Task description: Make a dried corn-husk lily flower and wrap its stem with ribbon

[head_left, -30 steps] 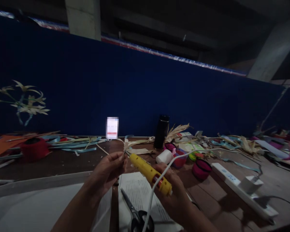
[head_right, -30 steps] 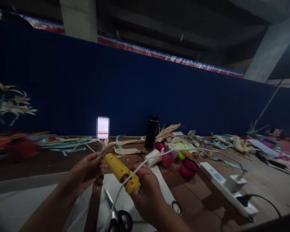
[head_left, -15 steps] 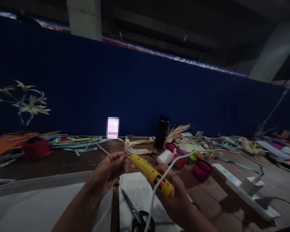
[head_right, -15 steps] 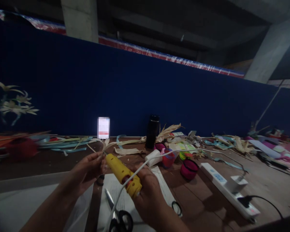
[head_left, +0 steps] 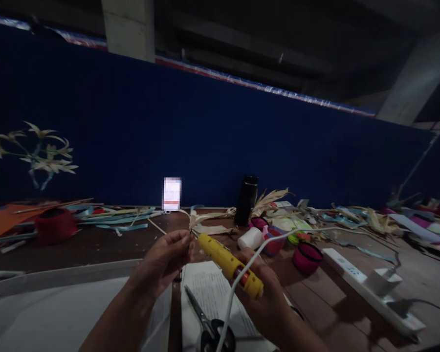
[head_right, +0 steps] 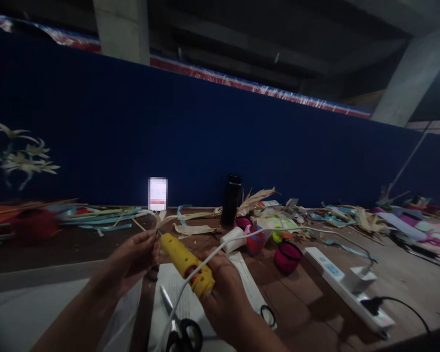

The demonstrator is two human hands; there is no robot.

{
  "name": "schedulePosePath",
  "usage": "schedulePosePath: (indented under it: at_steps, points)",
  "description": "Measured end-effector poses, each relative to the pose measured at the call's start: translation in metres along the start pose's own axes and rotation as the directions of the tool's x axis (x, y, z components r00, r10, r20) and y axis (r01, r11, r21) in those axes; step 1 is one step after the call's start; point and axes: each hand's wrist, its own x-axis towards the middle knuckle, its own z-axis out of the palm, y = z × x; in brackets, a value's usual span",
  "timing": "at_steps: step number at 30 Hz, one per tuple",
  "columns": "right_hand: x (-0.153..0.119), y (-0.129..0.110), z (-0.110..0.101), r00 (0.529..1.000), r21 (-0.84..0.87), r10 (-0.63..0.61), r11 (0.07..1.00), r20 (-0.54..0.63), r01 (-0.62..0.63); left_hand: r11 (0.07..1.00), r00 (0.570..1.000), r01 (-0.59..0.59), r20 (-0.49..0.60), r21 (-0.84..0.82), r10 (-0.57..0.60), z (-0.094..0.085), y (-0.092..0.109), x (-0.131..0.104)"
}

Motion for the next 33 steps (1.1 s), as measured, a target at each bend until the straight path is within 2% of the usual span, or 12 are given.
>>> schedulePosePath:
  at_steps: [3, 8, 12, 16, 22, 33]
  points:
    - [-0.0005, 0.0004, -0.0001, 1.000, 0.012, 0.004, 1.000, 0.029, -0.005, 1.000, 1.000, -0.014, 0.004, 0.014, 0.014, 0.0007, 0.0004, 0.0002]
    - [-0.0016, 0.0019, 0.0007, 0.999, 0.016, -0.017, 1.000, -0.032, 0.018, 1.000, 1.000, -0.007, -0.002, -0.006, 0.007, -0.0001, -0.0001, -0.0004]
    - [0.0007, -0.0008, 0.0002, 1.000, 0.019, -0.006, 1.000, -0.015, 0.006, 1.000, 0.999, -0.003, -0.049, -0.012, 0.002, -0.0003, -0.0002, -0.0011]
    - [0.0006, -0.0016, 0.0007, 1.000, 0.070, -0.007, 0.998, -0.014, 0.008, 0.999, 0.999, 0.007, -0.043, -0.054, -0.009, -0.0002, 0.0001, -0.0003]
    - [-0.0054, 0.0037, 0.0031, 0.998, 0.110, 0.049, 0.993, -0.032, -0.045, 0.998, 0.999, 0.008, -0.036, -0.069, -0.011, -0.0018, -0.0010, -0.0005]
    - [-0.0018, -0.0022, 0.0001, 1.000, 0.078, 0.004, 0.997, -0.016, -0.003, 0.999, 0.999, 0.009, -0.043, -0.039, -0.011, 0.0010, 0.0006, -0.0005]
